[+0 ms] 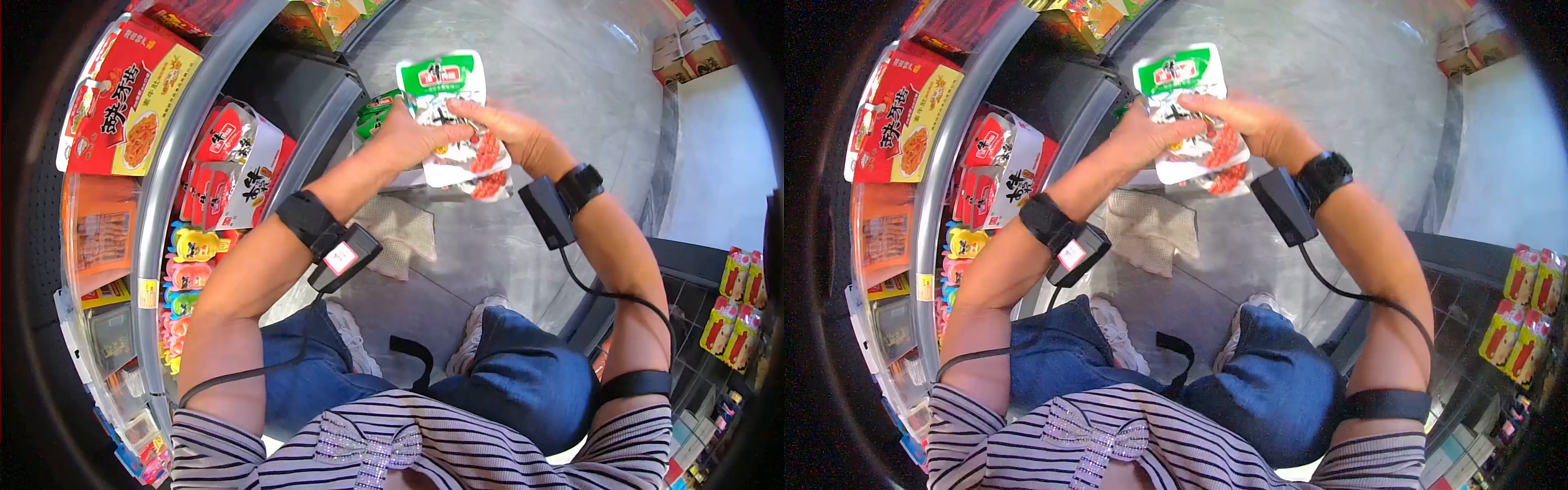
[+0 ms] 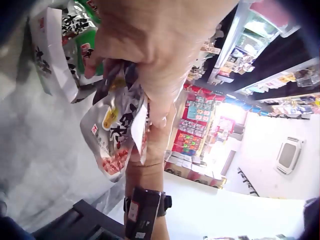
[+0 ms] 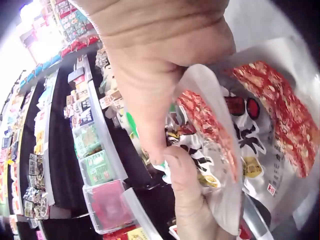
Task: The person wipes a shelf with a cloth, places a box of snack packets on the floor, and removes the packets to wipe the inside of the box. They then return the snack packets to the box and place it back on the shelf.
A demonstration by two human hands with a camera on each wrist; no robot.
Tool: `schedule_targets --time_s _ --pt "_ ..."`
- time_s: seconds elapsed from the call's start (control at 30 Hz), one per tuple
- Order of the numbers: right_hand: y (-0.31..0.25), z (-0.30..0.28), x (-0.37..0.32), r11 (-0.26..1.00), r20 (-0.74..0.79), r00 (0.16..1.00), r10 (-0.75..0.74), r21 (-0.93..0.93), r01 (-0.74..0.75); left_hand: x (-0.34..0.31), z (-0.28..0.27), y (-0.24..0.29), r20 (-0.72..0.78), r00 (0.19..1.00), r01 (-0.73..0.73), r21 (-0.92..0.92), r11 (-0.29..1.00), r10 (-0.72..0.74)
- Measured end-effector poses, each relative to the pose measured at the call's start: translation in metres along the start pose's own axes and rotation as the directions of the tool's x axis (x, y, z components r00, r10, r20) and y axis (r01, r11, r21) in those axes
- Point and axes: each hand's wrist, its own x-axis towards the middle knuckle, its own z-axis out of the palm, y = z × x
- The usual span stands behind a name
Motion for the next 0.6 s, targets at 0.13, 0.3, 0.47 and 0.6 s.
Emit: schedule_targets --time_s 0.13,0.3,0.47,0.6 --pt "0.024 -0.021 0.002 0.992 -0.131 0.99 -0.048 -0.121 0.032 0.002 0.014 -0.025 0.025 1.0 -0.011 -0.059 0.998 0.012" --pt "0.04 -0.056 -0.01 0.999 -0.108 0.994 -0.014 -0.042 0.01 0.012 0.022 -0.059 0.077 0.996 -0.037 -0.017 0.999 0.038" --pt "0.063 -0.105 -0.022 0.984 -0.31 0.95 0.029 0.174 0.026 0.0 0.007 -0.099 -0.058 0.973 -0.095 0.781 0.617 0.223" --pt "0.086 -0.145 -0.014 0.997 -0.438 0.896 0.072 0.002 -0.079 -0.02 -0.015 -0.122 -0.21 0.977 0.177 0.872 0.457 0.022"
